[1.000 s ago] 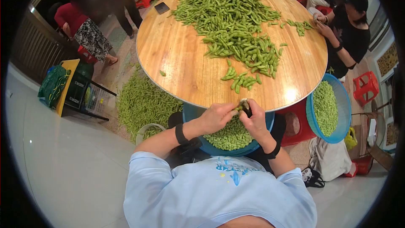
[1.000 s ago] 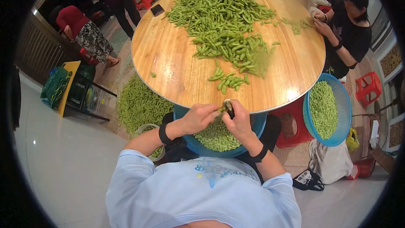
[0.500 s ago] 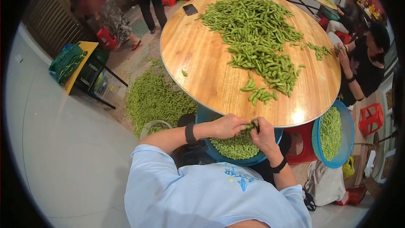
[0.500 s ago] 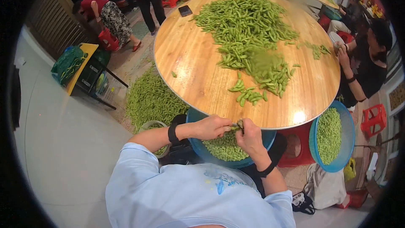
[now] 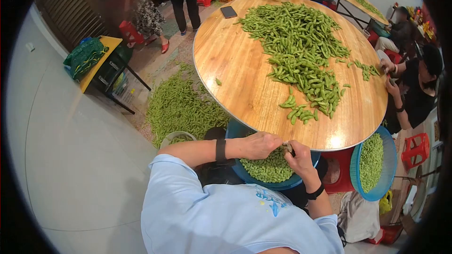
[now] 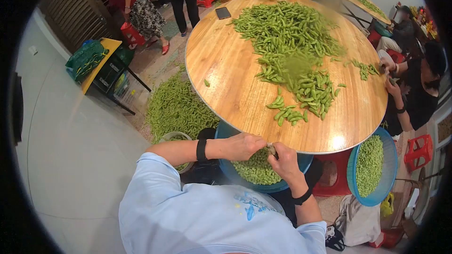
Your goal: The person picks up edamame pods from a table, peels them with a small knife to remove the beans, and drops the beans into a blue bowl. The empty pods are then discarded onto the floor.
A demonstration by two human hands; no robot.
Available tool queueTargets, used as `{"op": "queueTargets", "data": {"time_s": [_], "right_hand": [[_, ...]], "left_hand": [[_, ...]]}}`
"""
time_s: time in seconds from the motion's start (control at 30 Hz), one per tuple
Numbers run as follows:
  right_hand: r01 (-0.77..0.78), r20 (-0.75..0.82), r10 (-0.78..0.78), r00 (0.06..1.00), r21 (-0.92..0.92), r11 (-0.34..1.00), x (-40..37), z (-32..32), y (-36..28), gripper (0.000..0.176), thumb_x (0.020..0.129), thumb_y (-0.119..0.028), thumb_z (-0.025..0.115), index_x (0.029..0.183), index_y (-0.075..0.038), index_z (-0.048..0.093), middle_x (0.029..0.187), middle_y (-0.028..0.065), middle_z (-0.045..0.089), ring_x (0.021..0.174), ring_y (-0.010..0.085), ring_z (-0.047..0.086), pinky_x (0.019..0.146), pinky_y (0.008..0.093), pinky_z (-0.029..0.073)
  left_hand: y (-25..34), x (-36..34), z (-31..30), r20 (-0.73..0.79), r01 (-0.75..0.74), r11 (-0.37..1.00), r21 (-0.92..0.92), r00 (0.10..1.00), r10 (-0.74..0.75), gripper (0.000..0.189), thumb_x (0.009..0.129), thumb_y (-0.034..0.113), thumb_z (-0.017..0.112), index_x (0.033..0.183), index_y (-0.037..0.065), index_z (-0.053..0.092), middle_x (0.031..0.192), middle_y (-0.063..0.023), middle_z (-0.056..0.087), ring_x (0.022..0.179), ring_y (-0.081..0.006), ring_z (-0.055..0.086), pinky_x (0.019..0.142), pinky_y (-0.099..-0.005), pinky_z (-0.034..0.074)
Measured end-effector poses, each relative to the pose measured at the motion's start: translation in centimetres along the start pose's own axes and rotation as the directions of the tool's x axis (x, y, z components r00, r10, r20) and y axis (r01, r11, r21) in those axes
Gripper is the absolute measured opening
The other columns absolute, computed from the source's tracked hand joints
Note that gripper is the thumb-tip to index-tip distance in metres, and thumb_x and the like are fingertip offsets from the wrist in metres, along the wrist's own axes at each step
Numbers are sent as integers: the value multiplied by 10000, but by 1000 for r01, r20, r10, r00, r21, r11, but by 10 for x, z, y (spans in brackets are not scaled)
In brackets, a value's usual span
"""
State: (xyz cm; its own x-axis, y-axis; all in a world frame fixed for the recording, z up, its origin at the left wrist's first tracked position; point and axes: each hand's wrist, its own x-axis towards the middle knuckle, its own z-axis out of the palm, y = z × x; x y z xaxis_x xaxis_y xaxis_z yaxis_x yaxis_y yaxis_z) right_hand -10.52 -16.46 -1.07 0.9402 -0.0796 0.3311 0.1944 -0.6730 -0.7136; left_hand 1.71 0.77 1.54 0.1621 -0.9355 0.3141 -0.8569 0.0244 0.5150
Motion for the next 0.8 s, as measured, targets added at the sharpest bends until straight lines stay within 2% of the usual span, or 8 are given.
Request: {"op": "queueTargets", "data": {"time_s": [0.17, 0.23, 0.3, 0.37, 0.4, 0.47, 0.57, 0.8], "right_hand": [[17, 16, -17, 1000, 41, 999, 2, -4, -4, 109, 718, -2, 601, 809, 12, 544, 639, 171, 530, 563, 341, 557, 521, 386, 444], [-72, 0, 73, 997, 82, 994, 2, -8, -8, 108, 727, -2, 595, 816, 14, 535, 613, 159, 496, 538, 296, 538, 508, 366, 430], [-21, -36, 24, 999, 67, 998, 2, -2, 0, 63, 765, 0, 573, 811, 9, 531, 592, 110, 510, 487, 210, 500, 470, 312, 406], [-368, 56, 409, 911, 561, 742, -1, 2, 2, 22, 818, -25, 541, 807, -7, 540, 613, 68, 555, 458, 154, 494, 430, 266, 385], [-371, 55, 413, 909, 560, 741, 0, 2, -2, 22, 818, -25, 541, 807, -7, 540, 613, 68, 555, 458, 154, 494, 430, 266, 385], [-387, 121, 526, 842, 815, 431, 5, 2, -12, 70, 864, -57, 513, 814, -22, 547, 653, 42, 568, 455, 110, 498, 398, 226, 363], [-374, 158, 599, 785, 892, 255, 5, 3, -23, 91, 876, -68, 494, 819, -27, 551, 661, 57, 562, 455, 117, 509, 385, 229, 359], [-325, 126, 590, 798, 914, 244, 6, 8, -24, 110, 884, -110, 605, 898, -30, 532, 683, 36, 531, 518, 90, 477, 410, 220, 350]], "left_hand": [[-8, 3, 2, 58, -21, 995, -93, 998, 27, 143, 722, -39, 537, 860, -34, 501, 698, -193, 553, 686, -399, 595, 601, -444, 482], [-5, 3, 3, 8, -16, 998, -61, 1000, 17, 155, 711, -37, 540, 862, -33, 505, 707, -189, 550, 689, -390, 597, 599, -440, 483], [-1, 4, 8, -30, -19, 999, -37, 999, 18, 167, 700, -35, 544, 863, -33, 510, 715, -186, 548, 692, -381, 598, 598, -436, 484], [1, 7, 14, -160, -76, 988, 137, 982, 98, 180, 678, -10, 559, 849, -38, 512, 716, -163, 525, 668, -348, 585, 583, -410, 483], [4, 8, 13, -158, -79, 988, 132, 982, 99, 180, 678, -10, 559, 849, -38, 512, 716, -163, 525, 668, -348, 585, 583, -410, 483], [10, 10, 9, -203, -146, 952, 268, 958, 204, 180, 663, 23, 574, 822, -33, 512, 711, -134, 494, 629, -303, 555, 551, -376, 468], [13, 13, 9, -205, -182, 926, 329, 944, 259, 168, 663, 46, 582, 801, -19, 512, 695, -119, 478, 591, -275, 528, 526, -356, 447], [11, 18, 14, -201, -170, 946, 277, 952, 230, 148, 664, 32, 584, 790, 9, 510, 656, -122, 461, 582, -293, 520, 518, -377, 438]]}}
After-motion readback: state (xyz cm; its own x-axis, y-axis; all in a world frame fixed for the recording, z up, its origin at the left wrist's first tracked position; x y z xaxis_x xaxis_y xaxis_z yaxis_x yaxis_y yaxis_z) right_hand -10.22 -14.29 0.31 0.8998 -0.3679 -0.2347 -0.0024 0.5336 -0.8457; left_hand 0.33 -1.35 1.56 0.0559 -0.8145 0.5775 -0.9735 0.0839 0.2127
